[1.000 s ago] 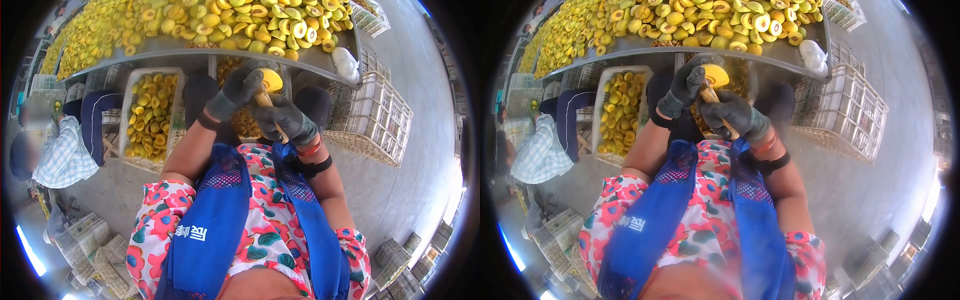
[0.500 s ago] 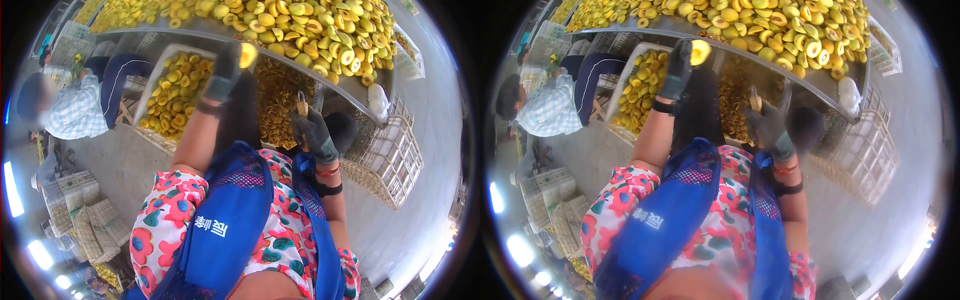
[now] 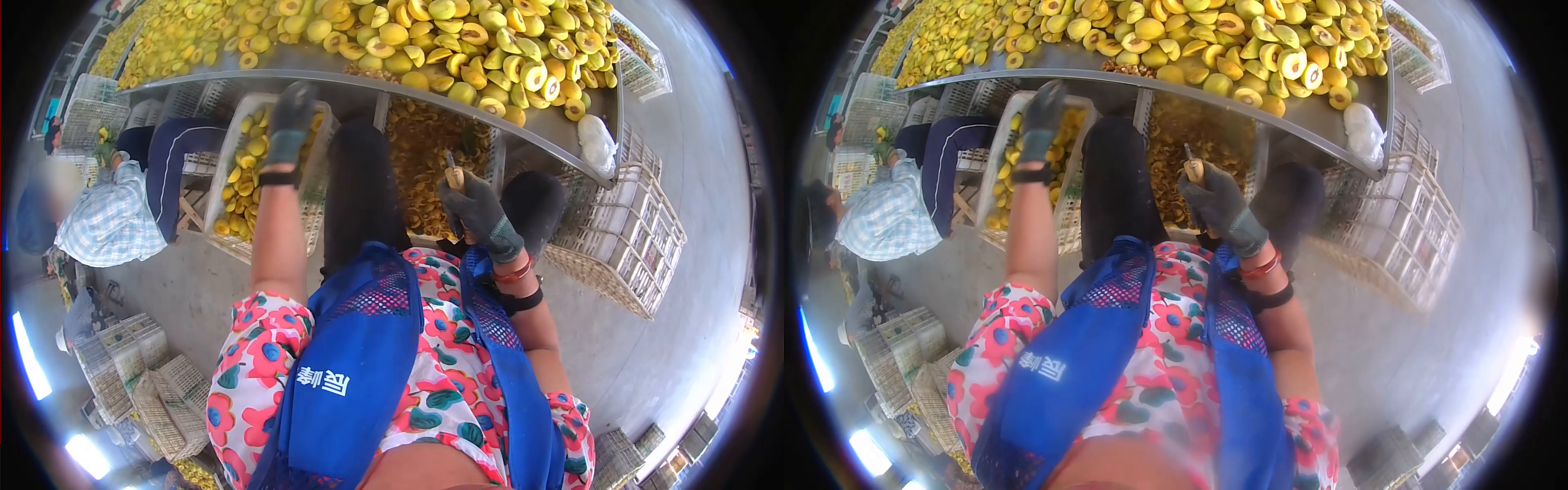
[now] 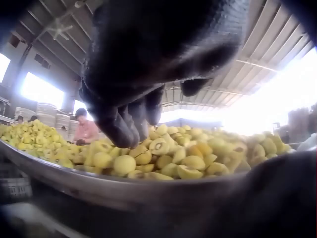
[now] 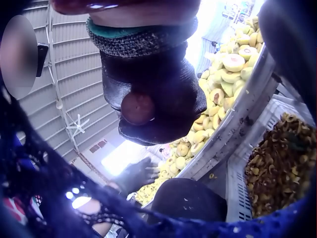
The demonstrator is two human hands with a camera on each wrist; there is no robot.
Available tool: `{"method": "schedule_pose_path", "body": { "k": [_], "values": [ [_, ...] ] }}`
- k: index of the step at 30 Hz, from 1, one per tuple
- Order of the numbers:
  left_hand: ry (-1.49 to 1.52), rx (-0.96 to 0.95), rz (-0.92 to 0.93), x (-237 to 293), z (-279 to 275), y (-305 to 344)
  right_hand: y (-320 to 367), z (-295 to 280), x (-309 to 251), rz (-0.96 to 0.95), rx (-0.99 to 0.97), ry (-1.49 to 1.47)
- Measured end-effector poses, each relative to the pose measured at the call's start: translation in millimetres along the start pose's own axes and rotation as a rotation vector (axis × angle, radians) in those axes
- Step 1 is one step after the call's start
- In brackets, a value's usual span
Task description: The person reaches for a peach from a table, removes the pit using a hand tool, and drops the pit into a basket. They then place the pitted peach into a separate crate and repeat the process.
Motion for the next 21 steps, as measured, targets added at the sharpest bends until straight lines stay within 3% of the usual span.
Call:
{"method": "schedule_pose_path", "body": {
  "k": [3,5,8,11,14,18,21],
  "values": [
    [-0.186,-0.300,0.245,98.4,76.7,-31.1,-3.0,-1.2,1.5,-0.023,0.046,0.007],
    [-0.270,-0.498,0.148,147.0,111.1,-41.4,-1.0,-2.8,0.7,-0.008,0.056,0.000],
    [-0.536,-0.732,0.201,156.5,180.3,-55.9,4.8,-7.6,0.4,0.004,0.058,-0.036],
    [-0.640,-0.907,0.208,166.2,204.8,-60.9,7.2,-17.3,1.8,-0.023,0.062,-0.062],
    [-0.708,-0.838,0.201,152.7,237.7,-69.3,6.0,-24.2,5.0,-0.036,0.095,-0.074],
    [-0.659,-0.803,0.211,158.1,216.1,-70.3,4.3,-23.9,2.6,-0.052,0.067,-0.134],
    [-0.353,-0.527,0.158,152.1,175.4,-85.1,7.6,-29.1,-2.3,-0.057,0.112,-0.027]
  ]
}}
Point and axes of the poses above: each hand's wrist, its own y-axis away from the middle knuckle, its own z-axis out of the palm, x = y × z, the point moved 8 cm from there along -y, towards the middle knuckle
